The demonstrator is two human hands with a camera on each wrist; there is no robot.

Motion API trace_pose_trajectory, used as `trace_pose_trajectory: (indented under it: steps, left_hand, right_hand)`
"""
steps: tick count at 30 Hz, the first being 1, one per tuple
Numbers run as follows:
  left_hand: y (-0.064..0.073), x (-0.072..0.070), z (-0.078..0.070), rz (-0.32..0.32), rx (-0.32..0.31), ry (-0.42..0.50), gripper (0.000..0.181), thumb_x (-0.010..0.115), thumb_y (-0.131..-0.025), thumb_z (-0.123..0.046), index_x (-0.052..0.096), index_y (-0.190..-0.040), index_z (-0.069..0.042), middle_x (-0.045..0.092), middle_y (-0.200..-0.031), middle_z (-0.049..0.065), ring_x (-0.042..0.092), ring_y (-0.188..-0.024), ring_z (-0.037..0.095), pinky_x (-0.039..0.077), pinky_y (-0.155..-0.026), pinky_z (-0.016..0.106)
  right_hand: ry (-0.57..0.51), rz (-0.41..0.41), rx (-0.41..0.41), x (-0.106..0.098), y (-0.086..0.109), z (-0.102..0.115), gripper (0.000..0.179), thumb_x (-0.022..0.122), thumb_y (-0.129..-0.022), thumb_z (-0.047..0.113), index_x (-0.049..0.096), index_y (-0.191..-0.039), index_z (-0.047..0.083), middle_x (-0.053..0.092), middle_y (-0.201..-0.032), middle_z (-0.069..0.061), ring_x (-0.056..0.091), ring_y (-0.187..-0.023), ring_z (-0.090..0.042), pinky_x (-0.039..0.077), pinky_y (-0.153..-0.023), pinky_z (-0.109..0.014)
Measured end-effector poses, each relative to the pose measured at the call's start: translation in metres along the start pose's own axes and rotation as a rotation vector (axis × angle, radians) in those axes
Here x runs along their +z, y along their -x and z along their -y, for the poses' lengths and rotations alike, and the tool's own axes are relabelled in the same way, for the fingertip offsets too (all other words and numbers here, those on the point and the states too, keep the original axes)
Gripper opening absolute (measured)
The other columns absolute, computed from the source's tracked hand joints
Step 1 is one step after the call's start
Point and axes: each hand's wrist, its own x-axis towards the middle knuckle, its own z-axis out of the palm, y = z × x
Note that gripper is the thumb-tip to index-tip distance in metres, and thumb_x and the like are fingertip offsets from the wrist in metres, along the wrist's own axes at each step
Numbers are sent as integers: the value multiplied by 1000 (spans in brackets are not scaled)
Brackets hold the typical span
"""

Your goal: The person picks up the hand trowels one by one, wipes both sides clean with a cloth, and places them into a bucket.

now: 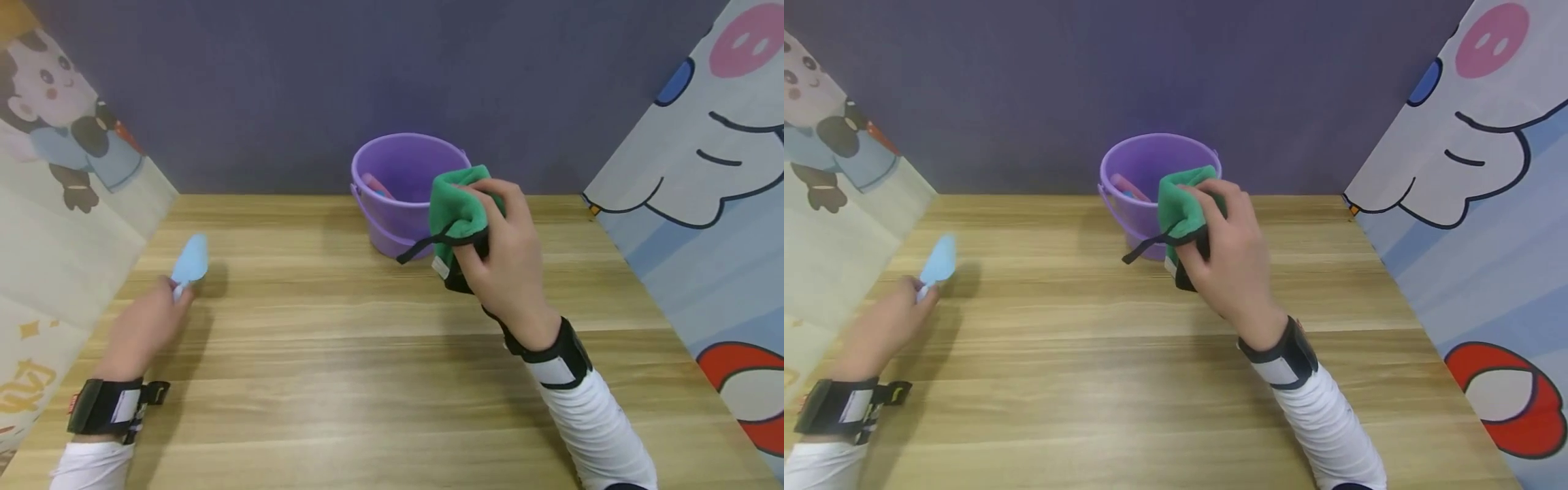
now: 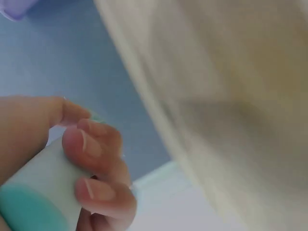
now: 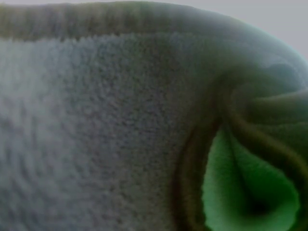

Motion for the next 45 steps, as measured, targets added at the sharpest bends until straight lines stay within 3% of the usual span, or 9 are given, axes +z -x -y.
trace_pose_trajectory:
  steps: [6,12,16,19,25,29,35,38,45]
  left_hand:
    - [0,-13,-55,-176,163,-69,42,42,-108,-36,52,-100,4,46,-61,8,41,-47,21,27,-39,33]
    - [-3,-25,-123,-314,320,-119,33,50,-107,-34,49,-98,-2,40,-58,3,37,-42,19,22,-37,31]
    - [-3,-31,-165,-361,408,-86,34,48,-108,-37,48,-109,-3,37,-57,1,35,-41,18,22,-37,29]
    - [-6,-37,-192,-364,426,-55,36,44,-109,-40,45,-113,-5,36,-57,2,36,-41,18,23,-37,28]
    - [-6,-41,-238,-367,447,-73,37,49,-107,-41,47,-103,-5,37,-60,2,40,-45,20,25,-40,30]
    - [1,-37,-258,-403,484,-92,38,55,-104,-42,52,-96,-5,37,-61,1,39,-46,18,26,-40,31]
    - [10,-25,-274,-567,601,-143,35,57,-104,-38,58,-112,-4,54,-65,3,50,-46,19,35,-39,35]
    - [15,-20,-277,-635,657,-187,33,59,-103,-38,59,-107,-5,57,-66,2,51,-44,18,37,-38,35]
    - [24,-17,-283,-645,769,-245,25,62,-102,-27,56,-93,-4,51,-67,0,42,-42,10,36,-37,29]
  right_hand:
    - [3,-25,12,-2,0,0,43,55,-93,27,68,-126,3,58,-128,-23,58,-121,-35,47,-104,-48]
    - [-8,-20,-8,0,1,6,43,56,-92,27,68,-127,6,59,-128,-21,59,-121,-35,49,-102,-49]
    - [-22,-30,-14,2,3,8,45,55,-90,26,68,-128,6,59,-127,-22,59,-120,-35,48,-102,-48]
    - [-37,-44,-16,3,4,10,45,55,-89,26,68,-128,7,59,-126,-22,59,-119,-35,48,-102,-46]
    - [-66,-55,-28,6,8,14,44,56,-90,25,68,-128,7,59,-126,-22,59,-119,-35,47,-104,-41]
    - [-79,-44,-58,9,10,17,43,57,-90,25,68,-128,7,59,-126,-22,58,-119,-36,47,-106,-42]
    - [-65,12,-141,15,12,22,47,58,-88,25,66,-131,7,58,-129,-22,59,-118,-36,49,-102,-45]
    - [-54,34,-191,19,15,23,49,59,-87,24,65,-132,8,58,-129,-21,58,-114,-36,49,-98,-46]
    - [10,-16,-224,32,16,22,42,66,-95,23,64,-135,8,56,-130,-18,54,-109,-36,49,-94,-46]
